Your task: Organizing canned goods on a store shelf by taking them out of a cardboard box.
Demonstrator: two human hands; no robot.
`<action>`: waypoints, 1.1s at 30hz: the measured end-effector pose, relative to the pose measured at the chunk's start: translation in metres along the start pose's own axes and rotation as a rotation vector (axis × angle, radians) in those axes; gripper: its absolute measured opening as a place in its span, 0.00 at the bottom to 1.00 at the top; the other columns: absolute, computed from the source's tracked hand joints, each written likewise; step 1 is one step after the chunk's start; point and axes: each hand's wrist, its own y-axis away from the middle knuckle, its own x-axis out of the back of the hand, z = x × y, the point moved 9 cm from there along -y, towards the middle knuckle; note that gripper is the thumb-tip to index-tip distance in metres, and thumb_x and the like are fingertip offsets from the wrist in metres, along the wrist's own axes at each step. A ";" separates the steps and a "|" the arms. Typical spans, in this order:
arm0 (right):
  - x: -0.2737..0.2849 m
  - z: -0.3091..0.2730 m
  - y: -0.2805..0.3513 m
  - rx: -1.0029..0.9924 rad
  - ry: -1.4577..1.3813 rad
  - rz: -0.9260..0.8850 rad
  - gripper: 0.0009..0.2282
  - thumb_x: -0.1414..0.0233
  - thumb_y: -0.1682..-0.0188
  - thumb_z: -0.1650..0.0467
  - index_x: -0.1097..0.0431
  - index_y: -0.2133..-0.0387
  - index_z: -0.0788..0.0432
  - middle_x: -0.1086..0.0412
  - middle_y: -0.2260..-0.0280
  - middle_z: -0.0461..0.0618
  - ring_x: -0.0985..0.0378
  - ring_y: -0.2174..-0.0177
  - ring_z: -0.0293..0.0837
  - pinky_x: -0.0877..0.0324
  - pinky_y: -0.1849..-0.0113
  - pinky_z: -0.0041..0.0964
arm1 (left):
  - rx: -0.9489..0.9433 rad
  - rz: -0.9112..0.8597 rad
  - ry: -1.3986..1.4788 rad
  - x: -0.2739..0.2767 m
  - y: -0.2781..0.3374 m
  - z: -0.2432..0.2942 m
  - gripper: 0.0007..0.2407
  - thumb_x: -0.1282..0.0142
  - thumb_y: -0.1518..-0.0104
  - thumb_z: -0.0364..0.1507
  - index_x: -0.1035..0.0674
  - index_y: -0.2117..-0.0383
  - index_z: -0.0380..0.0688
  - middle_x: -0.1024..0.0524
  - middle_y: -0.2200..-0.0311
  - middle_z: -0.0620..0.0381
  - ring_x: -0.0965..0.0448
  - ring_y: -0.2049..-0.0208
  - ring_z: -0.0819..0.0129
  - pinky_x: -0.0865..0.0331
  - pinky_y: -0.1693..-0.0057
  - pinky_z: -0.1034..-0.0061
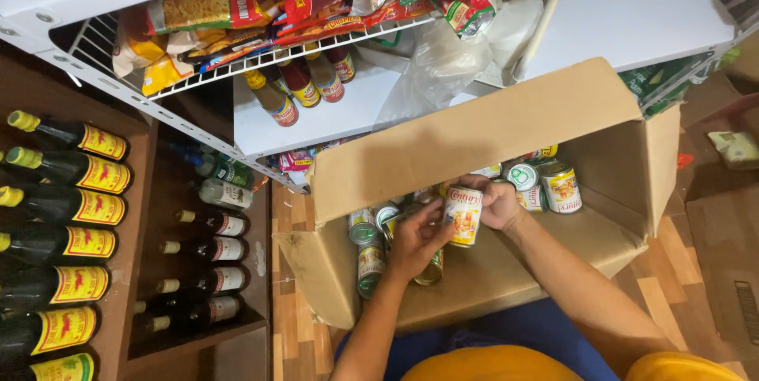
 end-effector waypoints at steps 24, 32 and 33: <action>-0.050 -0.045 -0.065 -0.243 1.014 0.415 0.21 0.42 0.52 0.61 0.26 0.47 0.58 0.22 0.60 0.39 0.25 0.64 0.28 0.31 0.66 0.25 | -0.158 0.301 -0.267 0.051 -0.052 0.071 0.20 0.30 0.48 0.26 0.22 0.49 0.31 0.17 0.55 0.51 0.17 0.56 0.73 0.22 0.49 0.78; -0.063 -0.071 -0.107 -0.144 0.981 0.443 0.22 0.39 0.54 0.63 0.25 0.47 0.59 0.21 0.59 0.44 0.25 0.67 0.31 0.29 0.67 0.28 | -0.267 0.243 -0.078 0.079 -0.095 0.086 0.24 0.30 0.51 0.24 0.24 0.47 0.29 0.18 0.55 0.49 0.17 0.57 0.70 0.22 0.50 0.76; -0.068 -0.071 -0.111 -0.149 0.951 0.429 0.22 0.40 0.55 0.63 0.26 0.47 0.59 0.22 0.58 0.44 0.22 0.64 0.31 0.25 0.65 0.29 | -0.287 0.227 -0.062 0.078 -0.094 0.096 0.25 0.30 0.51 0.24 0.25 0.46 0.28 0.18 0.54 0.49 0.17 0.56 0.71 0.22 0.49 0.77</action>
